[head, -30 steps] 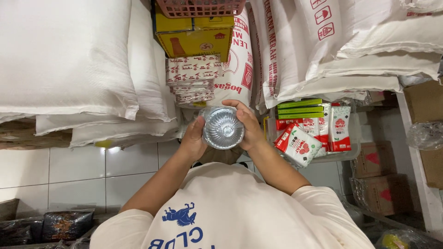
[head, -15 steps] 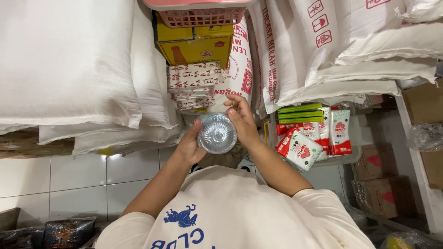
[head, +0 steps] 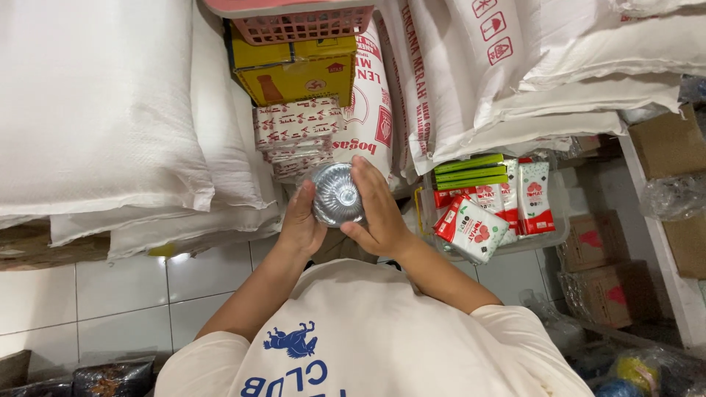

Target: The person organizes supplies in a storage area by securing small white packets with rubber bands and moving stacks of clear plastic containers from a basket onto a shelf.

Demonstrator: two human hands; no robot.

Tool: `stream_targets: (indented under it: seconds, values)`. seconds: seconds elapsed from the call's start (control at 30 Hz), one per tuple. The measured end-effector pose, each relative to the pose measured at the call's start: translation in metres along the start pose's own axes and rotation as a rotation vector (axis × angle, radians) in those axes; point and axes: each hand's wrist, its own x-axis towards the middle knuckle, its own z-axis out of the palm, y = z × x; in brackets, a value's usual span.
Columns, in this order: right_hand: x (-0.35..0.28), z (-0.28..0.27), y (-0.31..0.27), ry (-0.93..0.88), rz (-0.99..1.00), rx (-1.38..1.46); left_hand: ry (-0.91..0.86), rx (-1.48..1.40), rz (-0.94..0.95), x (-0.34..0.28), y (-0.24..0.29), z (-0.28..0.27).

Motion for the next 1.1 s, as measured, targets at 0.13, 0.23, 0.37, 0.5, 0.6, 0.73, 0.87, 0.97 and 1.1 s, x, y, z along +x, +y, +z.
stream_targets:
  seconds: [0.13, 0.23, 0.37, 0.5, 0.6, 0.73, 0.87, 0.97, 1.1]
  values:
    - [-0.004, -0.001, 0.016, -0.015, 0.423, 0.529, 0.006, 0.05, -0.018, 0.008, -0.004, -0.004]
    - [-0.009, -0.006, 0.005, 0.165, 0.245, 0.12, 0.012, 0.059, -0.033, 0.012, -0.012, -0.007]
    - [0.004, -0.013, -0.008, 0.127, -0.12, -0.388, 0.032, 0.063, -0.092, 0.021, -0.035, 0.006]
    - [0.012, -0.024, -0.002, 0.001, 0.099, -0.335, 0.015, 0.147, -0.096, 0.034, -0.041, 0.003]
    - [0.002, -0.04, 0.018, 0.064, 0.449, 0.127, -0.044, 0.179, -0.113, 0.039, -0.051, 0.006]
    - [-0.035, -0.05, 0.039, 0.321, 0.605, 0.642, -0.097, 0.135, -0.232, 0.049, -0.066, 0.023]
    - [-0.073, -0.055, 0.035, 0.605, 0.708, 0.961, -0.172, 0.186, -0.37, 0.059, -0.094, 0.043]
    - [-0.099, -0.074, 0.034, 0.776, 0.791, 1.023, -0.17, 0.243, -0.511, 0.059, -0.125, 0.058]
    - [-0.131, -0.114, 0.035, 0.926, 0.852, 0.944, -0.249, 0.316, -0.608, 0.06, -0.167, 0.09]
